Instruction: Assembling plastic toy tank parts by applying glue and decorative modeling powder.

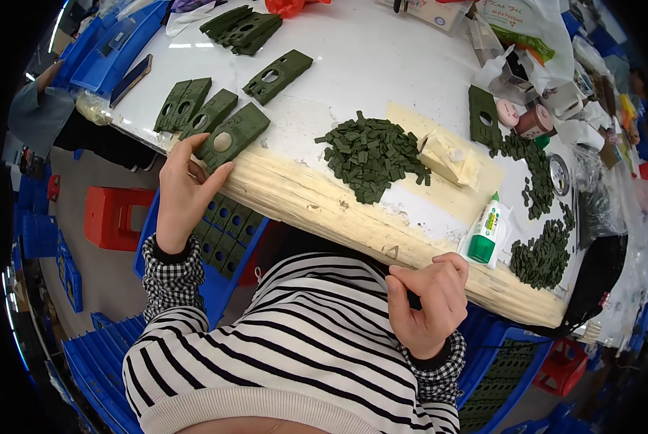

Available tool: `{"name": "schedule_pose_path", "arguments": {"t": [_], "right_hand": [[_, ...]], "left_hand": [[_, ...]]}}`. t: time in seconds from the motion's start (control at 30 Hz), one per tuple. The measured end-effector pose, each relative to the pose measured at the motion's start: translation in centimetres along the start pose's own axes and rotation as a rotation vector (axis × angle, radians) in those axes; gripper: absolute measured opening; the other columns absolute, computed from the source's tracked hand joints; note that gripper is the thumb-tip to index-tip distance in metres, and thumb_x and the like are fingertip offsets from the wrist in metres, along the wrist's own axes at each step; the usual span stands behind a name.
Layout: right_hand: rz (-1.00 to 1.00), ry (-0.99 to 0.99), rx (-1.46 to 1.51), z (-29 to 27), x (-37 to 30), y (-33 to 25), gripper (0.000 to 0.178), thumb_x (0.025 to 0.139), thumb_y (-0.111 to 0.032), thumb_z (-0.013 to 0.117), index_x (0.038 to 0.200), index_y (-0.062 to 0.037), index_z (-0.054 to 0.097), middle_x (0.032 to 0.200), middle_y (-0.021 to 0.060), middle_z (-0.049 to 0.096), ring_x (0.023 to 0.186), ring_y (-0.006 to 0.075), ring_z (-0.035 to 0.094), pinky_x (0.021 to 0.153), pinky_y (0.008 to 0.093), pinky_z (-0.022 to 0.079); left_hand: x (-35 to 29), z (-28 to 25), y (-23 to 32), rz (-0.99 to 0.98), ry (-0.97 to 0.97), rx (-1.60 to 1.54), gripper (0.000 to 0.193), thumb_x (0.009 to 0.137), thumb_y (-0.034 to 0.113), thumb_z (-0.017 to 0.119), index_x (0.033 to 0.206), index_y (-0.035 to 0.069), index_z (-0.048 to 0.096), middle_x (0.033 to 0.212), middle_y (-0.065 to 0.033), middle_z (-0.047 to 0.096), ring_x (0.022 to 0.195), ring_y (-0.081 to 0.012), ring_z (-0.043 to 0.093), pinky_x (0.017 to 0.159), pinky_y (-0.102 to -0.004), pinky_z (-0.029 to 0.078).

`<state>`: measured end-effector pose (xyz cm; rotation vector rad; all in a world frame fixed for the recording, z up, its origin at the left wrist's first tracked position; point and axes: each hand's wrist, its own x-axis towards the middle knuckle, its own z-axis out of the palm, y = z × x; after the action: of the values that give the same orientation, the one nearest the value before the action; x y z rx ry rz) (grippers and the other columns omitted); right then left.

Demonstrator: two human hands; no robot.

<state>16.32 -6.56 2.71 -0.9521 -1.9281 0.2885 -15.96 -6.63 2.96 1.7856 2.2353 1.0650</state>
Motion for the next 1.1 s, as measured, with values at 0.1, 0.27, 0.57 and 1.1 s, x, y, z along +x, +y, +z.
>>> {"name": "schedule_pose_path", "arguments": {"t": [0.1, 0.27, 0.57, 1.1], "right_hand": [[-0.005, 0.018, -0.012, -0.2, -0.4, -0.6, 0.008, 0.071, -0.002, 0.072, 0.075, -0.0044, 0.066, 0.059, 0.002, 0.053, 0.055, 0.0178, 0.047, 0.072, 0.0352, 0.042], [0.015, 0.029, -0.056, -1.1, -1.0, -1.9, 0.007, 0.072, -0.003, 0.072, 0.074, -0.0045, 0.066, 0.061, 0.0023, 0.056, 0.055, 0.0179, 0.048, 0.072, 0.0353, 0.042], [-0.009, 0.04, -0.059, -2.1, -1.9, -2.9, 0.009, 0.068, 0.0, 0.072, 0.073, -0.0048, 0.066, 0.062, 0.0025, 0.058, 0.056, 0.0184, 0.051, 0.071, 0.0354, 0.042], [0.089, 0.185, -0.198, -5.9, 0.9, 3.5, 0.011, 0.07, 0.004, 0.071, 0.078, -0.0016, 0.065, 0.068, 0.008, 0.059, 0.061, 0.0224, 0.053, 0.063, 0.0318, 0.042]], "left_hand": [[0.2, 0.1, -1.3, 0.049, 0.055, 0.097, 0.047, 0.074, 0.017, 0.076, 0.112, -0.004, 0.058, 0.089, -0.0093, 0.057, 0.059, -0.0114, 0.051, 0.055, -0.0239, 0.044], [1.1, 0.1, -2.1, 0.063, 0.064, 0.173, 0.055, 0.075, 0.028, 0.075, 0.113, -0.004, 0.054, 0.098, -0.0172, 0.057, 0.081, -0.0325, 0.061, 0.069, -0.0399, 0.05], [3.7, 3.2, 0.7, 0.381, 0.305, 0.289, 0.058, 0.072, 0.028, 0.077, 0.118, 0.004, 0.052, 0.106, -0.0161, 0.057, 0.106, -0.0336, 0.047, 0.09, -0.042, 0.04], [8.4, 6.2, 4.3, 0.437, 0.22, 0.333, 0.057, 0.073, 0.014, 0.072, 0.124, 0.003, 0.049, 0.104, -0.013, 0.058, 0.097, -0.0275, 0.054, 0.085, -0.0398, 0.039]]}}
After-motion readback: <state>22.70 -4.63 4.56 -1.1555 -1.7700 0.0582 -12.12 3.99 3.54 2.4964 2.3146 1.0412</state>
